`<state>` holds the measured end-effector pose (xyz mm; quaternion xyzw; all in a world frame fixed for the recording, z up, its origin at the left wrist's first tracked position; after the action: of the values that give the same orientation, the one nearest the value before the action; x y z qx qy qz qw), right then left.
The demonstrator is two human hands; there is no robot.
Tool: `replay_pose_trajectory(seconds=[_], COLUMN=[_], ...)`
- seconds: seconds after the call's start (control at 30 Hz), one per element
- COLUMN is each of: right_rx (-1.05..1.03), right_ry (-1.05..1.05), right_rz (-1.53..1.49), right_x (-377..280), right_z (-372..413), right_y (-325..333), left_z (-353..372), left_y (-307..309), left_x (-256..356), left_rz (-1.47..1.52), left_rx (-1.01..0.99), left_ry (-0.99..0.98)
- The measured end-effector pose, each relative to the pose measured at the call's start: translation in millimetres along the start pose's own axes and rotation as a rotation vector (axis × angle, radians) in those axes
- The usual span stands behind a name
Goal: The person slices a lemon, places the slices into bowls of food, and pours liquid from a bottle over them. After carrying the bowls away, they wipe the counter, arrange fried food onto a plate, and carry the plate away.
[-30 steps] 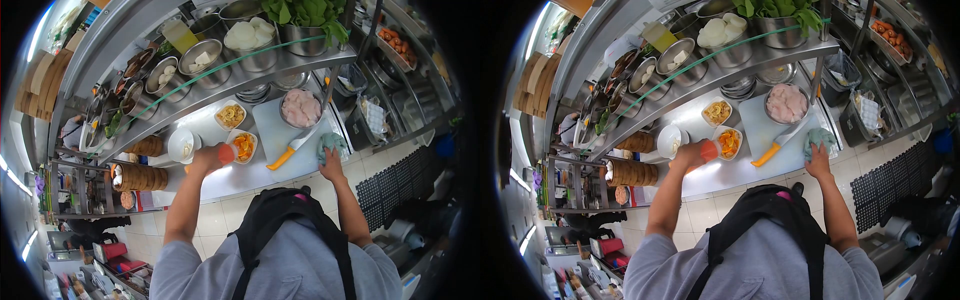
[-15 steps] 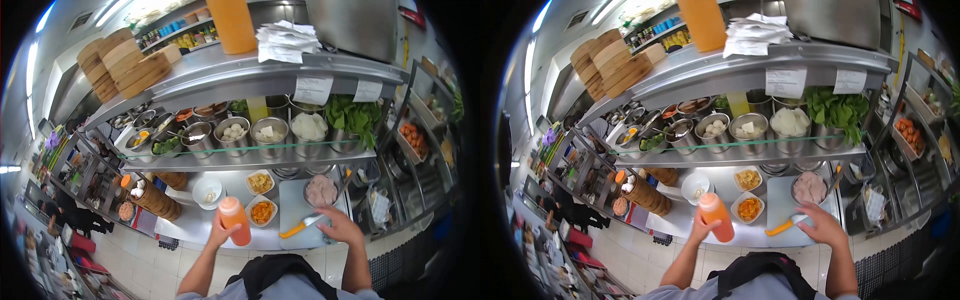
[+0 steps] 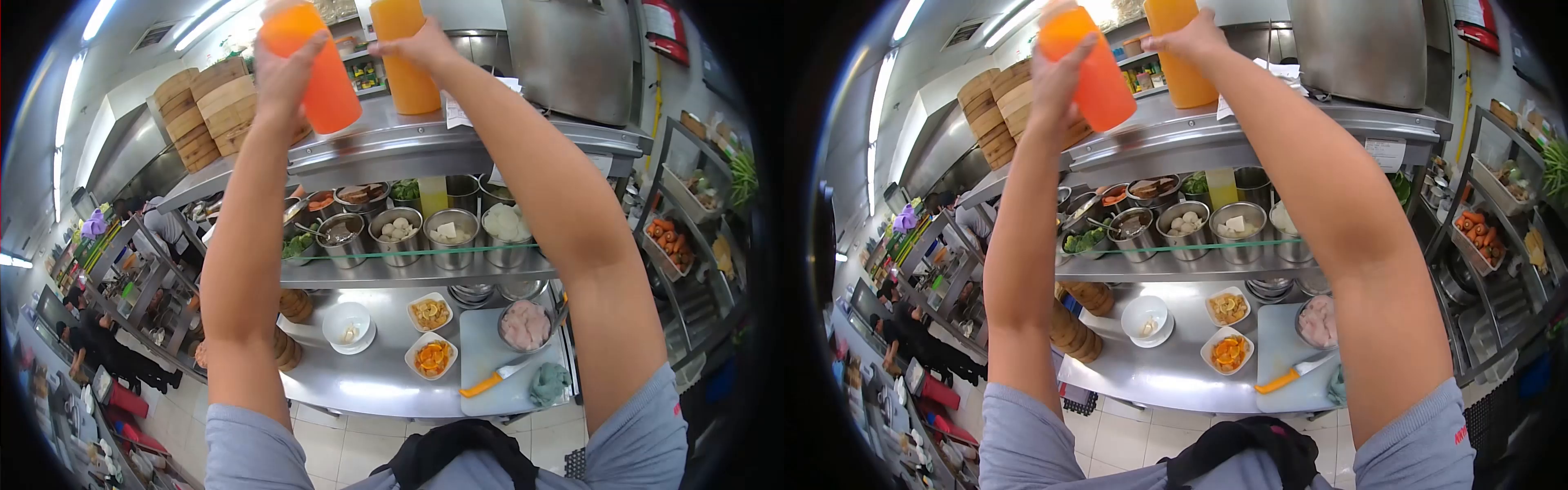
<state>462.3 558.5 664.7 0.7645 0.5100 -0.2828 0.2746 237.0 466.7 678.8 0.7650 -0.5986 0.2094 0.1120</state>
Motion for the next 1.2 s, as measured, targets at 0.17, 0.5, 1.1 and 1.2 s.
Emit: replay_pose_trajectory(seconds=[0.17, 0.5, 1.1, 1.2], right_rx=[-0.014, -0.538, -1.027, -0.559], right_ry=[0.001, 0.077, -0.539, -0.782], right_rz=[0.002, -0.736, -0.364, 0.073], right_x=[-2.5, -100.1, 259.8, 454.1], right_z=[-3.2, 147.8, 525.6, 522.1], right_y=[-6.6, 42.1, -104.1, -97.5], left_z=[-13.1, 103.7, 573.5, 607.8], left_y=[-16.1, -14.9, 143.6, 170.3], left_x=[-53.8, 82.7, -100.9, -128.5], left_rz=[-0.309, 0.138, -0.212, -0.394], left_rx=[-0.016, -0.057, 0.031, 0.093], left_ry=[-0.037, -0.250, 0.825, 0.874])
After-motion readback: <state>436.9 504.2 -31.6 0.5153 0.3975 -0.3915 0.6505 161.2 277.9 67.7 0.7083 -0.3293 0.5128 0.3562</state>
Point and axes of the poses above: each hand's wrist, its own z-axis away from the middle knuckle, its own y-axis out of the back of the hand, x = y × z, the point moved 7 cm from there along -z, towards the middle knuckle, and after that the axes turned 4 degrees about -y, right-handed, at the moved point
